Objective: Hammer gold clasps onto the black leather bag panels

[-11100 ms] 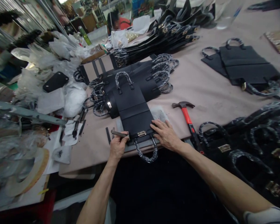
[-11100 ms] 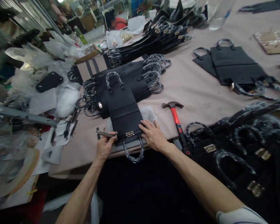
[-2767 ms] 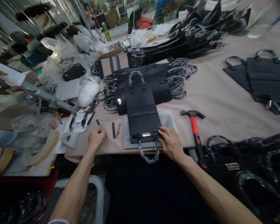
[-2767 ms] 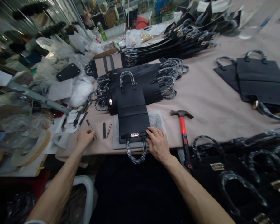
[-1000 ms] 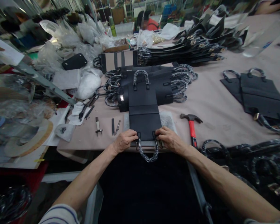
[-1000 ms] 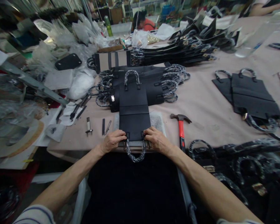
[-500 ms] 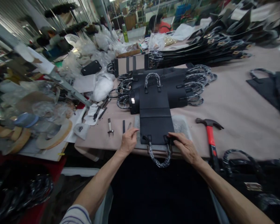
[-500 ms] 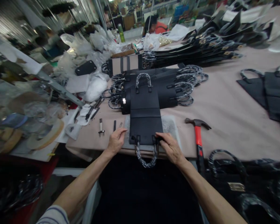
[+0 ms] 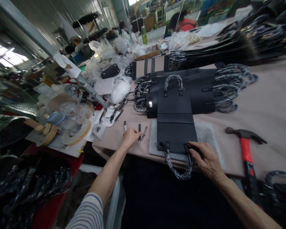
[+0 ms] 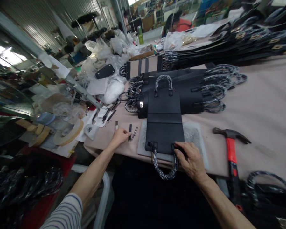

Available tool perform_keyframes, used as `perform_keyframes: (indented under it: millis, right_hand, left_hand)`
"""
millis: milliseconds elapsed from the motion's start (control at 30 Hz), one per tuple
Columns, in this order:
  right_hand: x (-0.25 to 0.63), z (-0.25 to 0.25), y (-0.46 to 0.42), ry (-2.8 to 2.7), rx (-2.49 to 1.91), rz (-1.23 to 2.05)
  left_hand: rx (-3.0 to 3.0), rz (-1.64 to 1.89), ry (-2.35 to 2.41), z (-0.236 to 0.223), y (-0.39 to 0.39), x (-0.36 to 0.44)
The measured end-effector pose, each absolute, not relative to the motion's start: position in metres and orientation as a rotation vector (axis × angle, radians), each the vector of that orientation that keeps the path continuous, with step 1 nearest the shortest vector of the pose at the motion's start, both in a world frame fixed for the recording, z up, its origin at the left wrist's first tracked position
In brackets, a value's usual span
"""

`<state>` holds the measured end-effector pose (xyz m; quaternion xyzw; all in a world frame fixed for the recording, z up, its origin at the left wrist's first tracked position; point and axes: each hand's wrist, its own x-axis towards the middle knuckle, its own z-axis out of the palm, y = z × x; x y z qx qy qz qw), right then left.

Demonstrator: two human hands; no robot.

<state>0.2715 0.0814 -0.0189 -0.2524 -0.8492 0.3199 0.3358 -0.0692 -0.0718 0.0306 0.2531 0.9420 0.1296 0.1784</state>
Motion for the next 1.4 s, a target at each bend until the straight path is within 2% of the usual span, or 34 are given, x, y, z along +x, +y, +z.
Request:
perform_keyframes:
  millis: [167, 433, 900, 1267, 1400]
  right_hand:
    - [0.270, -0.012, 0.078, -2.235, -0.647, 0.779]
    - [0.270, -0.015, 0.079, -2.238, -0.662, 0.770]
    - [0.269, -0.014, 0.079, -2.238, -0.636, 0.747]
    - [0.268, -0.005, 0.076, -2.258, -0.641, 0.743]
    - [0.268, -0.004, 0.076, -2.264, -0.659, 0.762]
  left_hand:
    - [0.671, 0.312, 2.628, 0.032, -0.053, -0.071]
    - [0.309, 0.713, 2.349, 0.028, -0.059, -0.084]
    - [0.127, 1.595, 1.361, 0.021, -0.110, -0.045]
    - [0.273, 1.660, 1.158, 0.035, -0.059, 0.007]
    - [0.339, 1.611, 1.237, 0.036, -0.039, 0.030]
